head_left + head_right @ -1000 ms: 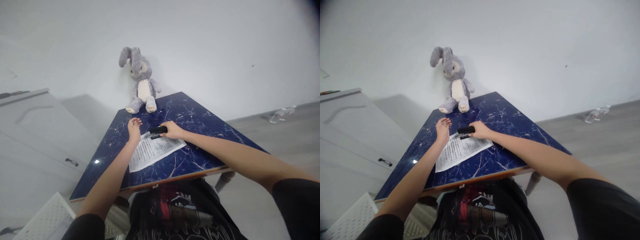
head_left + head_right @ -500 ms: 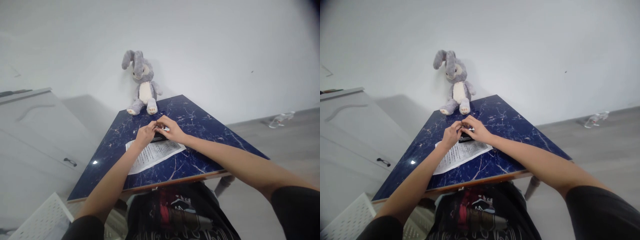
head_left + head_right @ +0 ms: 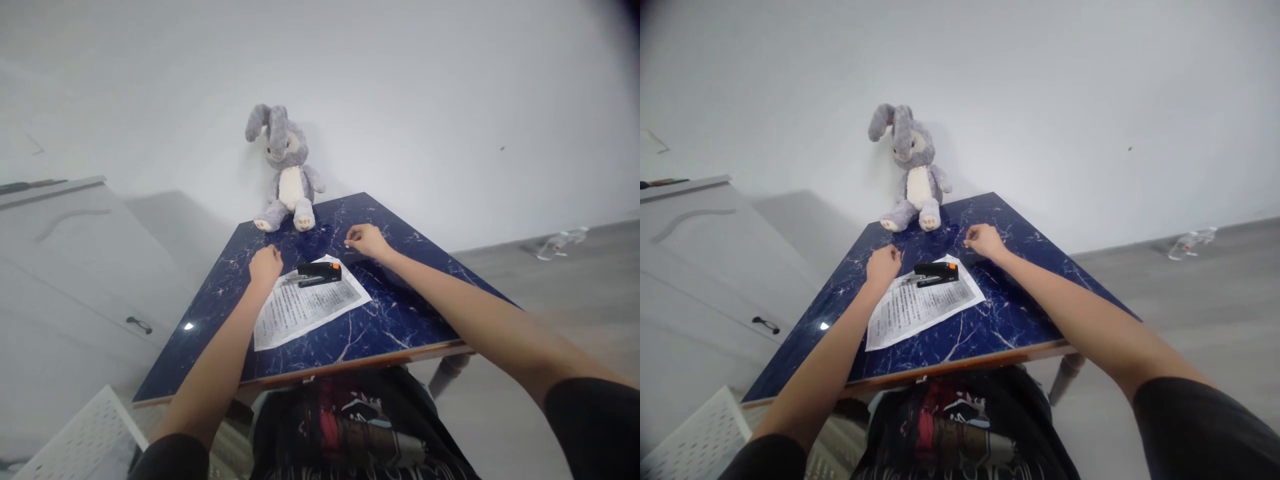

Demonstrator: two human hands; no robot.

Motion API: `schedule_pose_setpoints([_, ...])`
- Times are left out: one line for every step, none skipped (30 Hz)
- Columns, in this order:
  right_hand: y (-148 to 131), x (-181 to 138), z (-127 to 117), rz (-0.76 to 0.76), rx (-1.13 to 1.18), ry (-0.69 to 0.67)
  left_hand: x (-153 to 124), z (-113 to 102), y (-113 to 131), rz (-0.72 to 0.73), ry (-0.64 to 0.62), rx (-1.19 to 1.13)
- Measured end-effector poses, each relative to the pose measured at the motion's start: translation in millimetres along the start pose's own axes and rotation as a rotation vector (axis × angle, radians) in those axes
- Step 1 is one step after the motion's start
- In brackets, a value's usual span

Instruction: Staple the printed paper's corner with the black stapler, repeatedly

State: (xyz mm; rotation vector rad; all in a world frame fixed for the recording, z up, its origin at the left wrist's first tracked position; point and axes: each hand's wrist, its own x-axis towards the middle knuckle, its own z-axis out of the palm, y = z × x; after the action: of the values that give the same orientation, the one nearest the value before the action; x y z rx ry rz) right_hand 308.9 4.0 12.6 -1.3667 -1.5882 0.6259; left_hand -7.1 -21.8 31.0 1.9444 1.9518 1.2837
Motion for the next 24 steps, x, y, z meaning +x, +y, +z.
schedule_pose_setpoints([9.8, 5.5, -3.0, 0.054, -0.008, -0.001, 5.6, -0.3, -9.4, -0.054, -0.015, 0.006])
schedule_pose_setpoints([18.4, 10.0, -4.7, 0.094, -0.002, -0.001, 9.8, -0.1, -17.8, -0.084, -0.025, 0.010])
schedule_pose_setpoints([25.4, 13.6, -5.1, 0.129, 0.010, -0.002, 12.5, 0.6, -24.7, -0.101, -0.028, 0.013])
schedule_pose_setpoints([30.8, 16.6, -4.4, 0.156, 0.028, -0.005, 13.8, 1.7, -29.8, -0.103, -0.027, 0.019])
schedule_pose_setpoints([34.6, 19.2, -2.7, 0.172, 0.050, -0.013, 13.8, 3.2, -33.1, -0.097, -0.027, 0.027])
schedule_pose_setpoints([37.1, 21.5, -0.6, 0.179, 0.073, -0.022, 12.9, 5.1, -34.9, -0.090, -0.035, 0.033])
schedule_pose_setpoints([38.5, 23.5, 1.7, 0.179, 0.095, -0.031, 11.4, 7.3, -35.2, -0.080, -0.049, 0.035])
schedule_pose_setpoints([39.3, 25.3, 3.6, 0.177, 0.112, -0.038, 9.7, 9.7, -34.5, -0.066, -0.070, 0.033])
schedule_pose_setpoints([39.6, 26.8, 5.0, 0.173, 0.123, -0.041, 7.9, 12.3, -32.8, -0.048, -0.095, 0.026])
schedule_pose_setpoints([39.6, 27.8, 5.7, 0.169, 0.126, -0.040, 6.2, 14.9, -30.4, -0.026, -0.122, 0.016])
schedule_pose_setpoints([39.1, 28.3, 5.6, 0.163, 0.121, -0.035, 4.6, 17.5, -27.4, -0.001, -0.147, 0.007])
schedule_pose_setpoints([37.9, 27.9, 5.0, 0.154, 0.109, -0.024, 3.2, 19.8, -23.9, 0.024, -0.167, -0.002])
schedule_pose_setpoints([35.8, 26.7, 4.0, 0.138, 0.092, -0.011, 1.7, 21.8, -20.1, 0.050, -0.186, -0.010])
schedule_pose_setpoints([32.4, 24.4, 3.0, 0.117, 0.073, -0.002, 0.0, 23.5, -16.0, 0.077, -0.206, -0.018])
schedule_pose_setpoints([27.7, 21.1, 2.3, 0.093, 0.058, 0.001, -1.9, 24.7, -11.7, 0.103, -0.231, -0.028])
schedule_pose_setpoints([21.7, 16.8, 2.3, 0.053, 0.050, -0.014, -4.1, 25.7, -7.6, 0.129, -0.260, -0.039])
schedule_pose_setpoints([14.5, 11.6, 3.1, -0.017, 0.045, -0.060, -6.6, 26.4, -3.7, 0.154, -0.299, -0.050])
schedule_pose_setpoints([6.7, 5.5, 5.0, -0.119, 0.042, -0.136, -9.2, 27.0, -0.2, 0.180, -0.344, -0.061])
schedule_pose_setpoints([-1.4, -1.0, 7.8, -0.245, 0.038, -0.238, -11.8, 27.6, 2.7, 0.206, -0.388, -0.073])
schedule_pose_setpoints([-8.9, -7.8, 11.4, -0.383, 0.027, -0.347, -14.1, 28.4, 4.9, 0.232, -0.423, -0.086])
schedule_pose_setpoints([-15.5, -14.4, 15.7, -0.518, 0.004, -0.447, -15.9, 29.4, 6.3, 0.258, -0.448, -0.101])
schedule_pose_setpoints([-20.8, -20.5, 20.4, -0.631, -0.028, -0.524, -17.2, 30.6, 6.8, 0.282, -0.463, -0.119])
schedule_pose_setpoints([-24.5, -25.8, 25.0, -0.708, -0.064, -0.568, -17.8, 31.9, 6.5, 0.304, -0.469, -0.139])
schedule_pose_setpoints([-26.7, -29.9, 29.3, -0.756, -0.097, -0.585, -17.9, 33.5, 5.6, 0.323, -0.466, -0.156])
